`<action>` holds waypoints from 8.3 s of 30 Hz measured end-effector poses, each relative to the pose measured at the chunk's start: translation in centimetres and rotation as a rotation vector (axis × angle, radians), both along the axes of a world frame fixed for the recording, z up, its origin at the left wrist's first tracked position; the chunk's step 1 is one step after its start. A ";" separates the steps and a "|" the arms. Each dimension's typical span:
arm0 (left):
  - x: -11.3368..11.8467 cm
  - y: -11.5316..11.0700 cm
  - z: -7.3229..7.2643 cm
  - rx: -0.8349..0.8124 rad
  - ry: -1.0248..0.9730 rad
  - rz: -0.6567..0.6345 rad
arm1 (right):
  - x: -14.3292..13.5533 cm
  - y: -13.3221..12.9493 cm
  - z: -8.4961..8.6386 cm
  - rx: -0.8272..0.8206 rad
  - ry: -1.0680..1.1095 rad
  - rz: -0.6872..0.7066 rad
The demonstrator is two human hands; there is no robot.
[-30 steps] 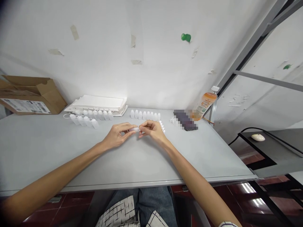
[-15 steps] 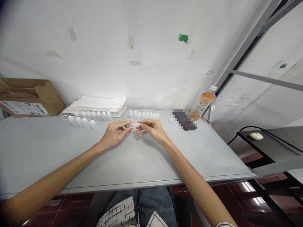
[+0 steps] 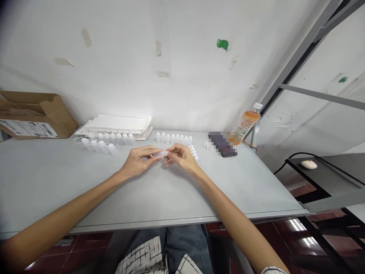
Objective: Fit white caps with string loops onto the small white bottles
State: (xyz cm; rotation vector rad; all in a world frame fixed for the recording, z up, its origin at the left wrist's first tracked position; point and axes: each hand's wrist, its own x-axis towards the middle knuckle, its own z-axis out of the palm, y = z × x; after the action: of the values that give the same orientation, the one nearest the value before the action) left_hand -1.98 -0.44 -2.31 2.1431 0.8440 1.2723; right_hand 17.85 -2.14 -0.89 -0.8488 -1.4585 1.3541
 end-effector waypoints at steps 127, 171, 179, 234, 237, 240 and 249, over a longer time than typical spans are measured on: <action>0.9 -1.0 0.0 -0.572 0.022 0.018 | 0.3 -0.2 0.4 0.068 -0.183 0.065; 0.9 -1.4 0.1 -0.207 0.284 0.148 | -0.7 -0.9 0.2 0.180 -0.509 0.025; 1.1 -1.8 0.2 -0.197 0.244 0.146 | -0.9 -0.9 -0.2 0.099 -0.452 0.072; 2.3 -2.7 -0.6 -0.128 0.630 0.079 | 0.0 -1.0 0.5 0.518 -0.554 -0.272; 2.3 -2.6 -0.6 -0.127 0.651 0.097 | 0.0 -1.1 0.5 0.590 -0.560 -0.257; 2.3 -2.5 -0.6 -0.132 0.681 0.118 | -0.1 -1.1 0.4 0.622 -0.553 -0.239; 2.2 -2.6 -0.8 -0.126 0.605 0.170 | -0.1 -0.8 0.5 0.585 -0.561 -0.302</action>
State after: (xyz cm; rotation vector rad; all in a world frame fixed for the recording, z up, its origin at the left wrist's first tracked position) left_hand 0.25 -3.06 -3.14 2.4201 1.3293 0.6052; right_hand 17.74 -2.95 -0.35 -1.0373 -1.9190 0.4218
